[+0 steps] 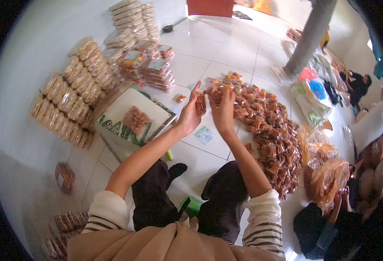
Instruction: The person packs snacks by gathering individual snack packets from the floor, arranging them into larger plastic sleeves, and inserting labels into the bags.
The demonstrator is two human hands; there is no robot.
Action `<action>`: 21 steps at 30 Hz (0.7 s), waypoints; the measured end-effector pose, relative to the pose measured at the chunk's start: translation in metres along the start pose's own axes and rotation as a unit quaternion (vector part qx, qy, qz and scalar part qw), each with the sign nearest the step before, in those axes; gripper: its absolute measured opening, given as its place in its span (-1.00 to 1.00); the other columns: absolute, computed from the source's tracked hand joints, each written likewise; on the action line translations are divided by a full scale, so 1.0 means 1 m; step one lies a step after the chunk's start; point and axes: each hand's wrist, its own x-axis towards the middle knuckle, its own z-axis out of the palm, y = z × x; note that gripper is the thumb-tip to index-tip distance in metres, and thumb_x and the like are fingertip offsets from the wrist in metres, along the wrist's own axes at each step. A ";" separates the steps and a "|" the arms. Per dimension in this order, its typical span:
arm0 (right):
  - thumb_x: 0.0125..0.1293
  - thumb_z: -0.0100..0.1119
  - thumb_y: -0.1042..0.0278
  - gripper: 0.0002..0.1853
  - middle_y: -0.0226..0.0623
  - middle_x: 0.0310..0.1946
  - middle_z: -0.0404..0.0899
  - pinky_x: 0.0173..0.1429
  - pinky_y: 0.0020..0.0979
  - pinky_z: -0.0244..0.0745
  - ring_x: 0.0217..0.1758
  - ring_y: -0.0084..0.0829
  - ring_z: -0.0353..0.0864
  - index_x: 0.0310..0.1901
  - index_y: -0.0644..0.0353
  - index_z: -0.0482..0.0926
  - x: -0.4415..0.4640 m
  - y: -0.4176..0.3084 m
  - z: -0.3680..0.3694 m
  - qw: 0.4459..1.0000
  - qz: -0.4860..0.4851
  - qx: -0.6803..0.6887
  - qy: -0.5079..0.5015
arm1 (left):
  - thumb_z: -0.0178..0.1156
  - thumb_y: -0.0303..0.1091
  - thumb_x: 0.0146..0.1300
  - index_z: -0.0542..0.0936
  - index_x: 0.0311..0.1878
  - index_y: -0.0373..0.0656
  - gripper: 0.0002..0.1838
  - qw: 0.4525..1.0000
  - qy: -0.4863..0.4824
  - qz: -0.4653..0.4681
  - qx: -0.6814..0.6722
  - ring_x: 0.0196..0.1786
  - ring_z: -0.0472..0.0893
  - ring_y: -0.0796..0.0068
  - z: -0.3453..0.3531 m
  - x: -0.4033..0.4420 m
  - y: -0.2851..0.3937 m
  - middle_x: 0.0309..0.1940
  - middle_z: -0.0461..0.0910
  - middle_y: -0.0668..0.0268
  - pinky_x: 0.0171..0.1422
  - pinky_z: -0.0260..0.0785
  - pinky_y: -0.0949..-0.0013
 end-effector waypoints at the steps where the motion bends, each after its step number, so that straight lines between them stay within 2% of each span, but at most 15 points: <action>1: 0.13 0.12 0.41 -0.65 -0.03 -0.18 0.24 -0.05 -0.22 0.29 -0.08 -0.10 0.28 -0.07 0.29 0.30 -0.004 -0.013 0.017 0.998 -0.068 0.003 -0.004 | -0.21 -0.05 0.34 0.04 0.32 0.16 -0.50 0.999 0.029 0.011 -0.030 -0.14 0.36 0.71 -0.004 -0.007 0.005 -0.13 0.36 0.50 -0.01 0.23 0.55; 3: 0.15 0.10 0.38 -0.53 0.02 -0.09 0.16 0.07 -0.22 0.27 0.00 -0.07 0.27 0.08 0.30 0.23 -0.018 -0.033 0.051 0.994 -0.051 0.074 -0.058 | -0.16 -0.03 0.32 0.00 0.33 0.19 -0.46 0.993 0.076 0.033 -0.087 0.03 0.36 0.61 -0.018 -0.024 0.022 -0.04 0.36 0.47 0.19 0.17 0.45; 4: 0.16 0.09 0.36 -0.48 0.03 -0.06 0.14 0.12 -0.23 0.25 0.03 -0.05 0.26 0.14 0.30 0.19 -0.026 -0.043 0.065 0.988 -0.043 0.122 -0.085 | -0.17 0.05 0.30 -0.07 0.34 0.26 -0.42 0.993 0.088 0.013 -0.073 0.07 0.32 0.58 -0.032 -0.030 0.034 0.01 0.33 0.45 0.16 0.16 0.43; 5: 0.11 0.18 0.31 -0.32 0.04 -0.01 0.11 0.18 -0.26 0.23 0.09 -0.06 0.24 0.22 0.27 0.10 -0.031 -0.040 0.079 0.982 -0.054 0.130 -0.123 | -0.21 0.11 0.28 -0.04 0.33 0.27 -0.42 0.990 0.095 0.013 -0.101 0.09 0.32 0.54 -0.042 -0.036 0.043 0.02 0.34 0.43 0.19 0.14 0.36; 7: 0.07 0.23 0.29 -0.27 0.04 0.00 0.12 0.17 -0.27 0.25 0.10 -0.07 0.25 0.23 0.26 0.08 -0.036 -0.049 0.092 0.974 -0.063 0.153 -0.154 | -0.32 0.27 0.22 -0.04 0.32 0.30 -0.37 0.991 0.077 0.004 -0.108 0.15 0.30 0.40 -0.057 -0.048 0.067 0.09 0.31 0.36 0.24 0.10 0.21; 9: -0.06 0.36 0.24 -0.14 0.00 0.00 0.16 0.14 -0.28 0.30 0.10 -0.14 0.27 0.24 0.25 0.08 -0.034 -0.052 0.100 0.967 -0.063 0.157 -0.192 | -0.32 0.30 0.20 -0.07 0.32 0.30 -0.34 0.988 0.080 -0.003 -0.129 0.16 0.30 0.37 -0.065 -0.055 0.083 0.12 0.28 0.34 0.22 0.11 0.19; 10: -0.06 0.36 0.24 -0.14 0.00 0.00 0.16 0.14 -0.28 0.30 0.10 -0.14 0.27 0.24 0.25 0.08 -0.034 -0.051 0.104 0.965 -0.069 0.160 -0.195 | -0.32 0.33 0.18 -0.10 0.33 0.30 -0.31 0.985 0.078 -0.020 -0.152 0.16 0.30 0.34 -0.066 -0.057 0.088 0.14 0.25 0.31 0.20 0.12 0.18; 12: -0.08 0.37 0.28 -0.17 -0.05 -0.01 0.20 0.11 -0.29 0.32 0.08 -0.17 0.30 0.23 0.22 0.13 -0.034 -0.049 0.112 0.960 -0.061 0.180 -0.204 | -0.30 0.30 0.20 -0.14 0.33 0.30 -0.32 0.987 0.074 -0.011 -0.143 0.10 0.33 0.36 -0.072 -0.058 0.093 0.15 0.21 0.30 0.17 0.15 0.19; 14: -0.09 0.37 0.35 -0.21 -0.11 -0.05 0.28 0.08 -0.31 0.35 0.03 -0.20 0.37 0.21 0.18 0.19 -0.034 -0.043 0.124 0.949 -0.048 0.228 -0.213 | -0.17 0.18 0.23 -0.07 0.32 0.26 -0.36 0.995 0.077 -0.033 -0.051 0.02 0.37 0.45 -0.090 -0.063 0.093 0.05 0.27 0.32 0.09 0.24 0.28; 16: -0.09 0.33 0.44 -0.25 -0.12 -0.11 0.34 0.05 -0.34 0.38 -0.04 -0.22 0.43 0.19 0.16 0.22 -0.033 -0.050 0.129 0.955 -0.091 0.172 -0.222 | -0.10 0.12 0.24 -0.03 0.31 0.25 -0.38 0.995 0.089 -0.040 -0.003 -0.03 0.39 0.49 -0.099 -0.069 0.100 0.01 0.29 0.33 0.04 0.29 0.32; 17: -0.11 0.30 0.53 -0.29 -0.09 -0.12 0.36 0.03 -0.34 0.39 -0.06 -0.20 0.45 0.16 0.19 0.24 -0.035 -0.054 0.131 0.947 -0.110 0.183 -0.238 | -0.02 0.05 0.22 0.07 0.25 0.19 -0.42 0.989 0.124 -0.030 0.080 -0.07 0.41 0.53 -0.103 -0.074 0.101 -0.04 0.32 0.36 -0.03 0.33 0.35; 18: -0.11 0.30 0.53 -0.29 -0.09 -0.12 0.36 0.03 -0.34 0.39 -0.06 -0.20 0.45 0.16 0.19 0.24 -0.040 -0.057 0.134 0.945 -0.107 0.190 -0.244 | 0.06 -0.01 0.20 0.17 0.20 0.13 -0.47 0.974 0.159 -0.023 0.163 -0.12 0.43 0.57 -0.107 -0.080 0.102 -0.09 0.35 0.39 -0.11 0.36 0.39; 19: -0.11 0.28 0.55 -0.31 -0.08 -0.11 0.36 0.02 -0.33 0.39 -0.06 -0.18 0.45 0.14 0.20 0.25 -0.045 -0.061 0.138 0.943 -0.116 0.188 -0.250 | 0.14 -0.13 0.17 0.32 0.03 0.02 -0.61 0.973 0.179 -0.006 0.146 -0.18 0.45 0.64 -0.117 -0.080 0.099 -0.17 0.39 0.40 -0.18 0.39 0.44; 21: -0.13 0.26 0.58 -0.37 -0.08 -0.08 0.35 0.02 -0.30 0.38 -0.05 -0.13 0.43 0.07 0.21 0.27 -0.055 -0.060 0.150 0.937 -0.100 0.212 -0.259 | 0.13 -0.12 0.18 0.34 -0.02 -0.01 -0.64 0.957 0.224 -0.018 0.187 -0.17 0.44 0.64 -0.128 -0.086 0.094 -0.19 0.40 0.41 -0.18 0.39 0.44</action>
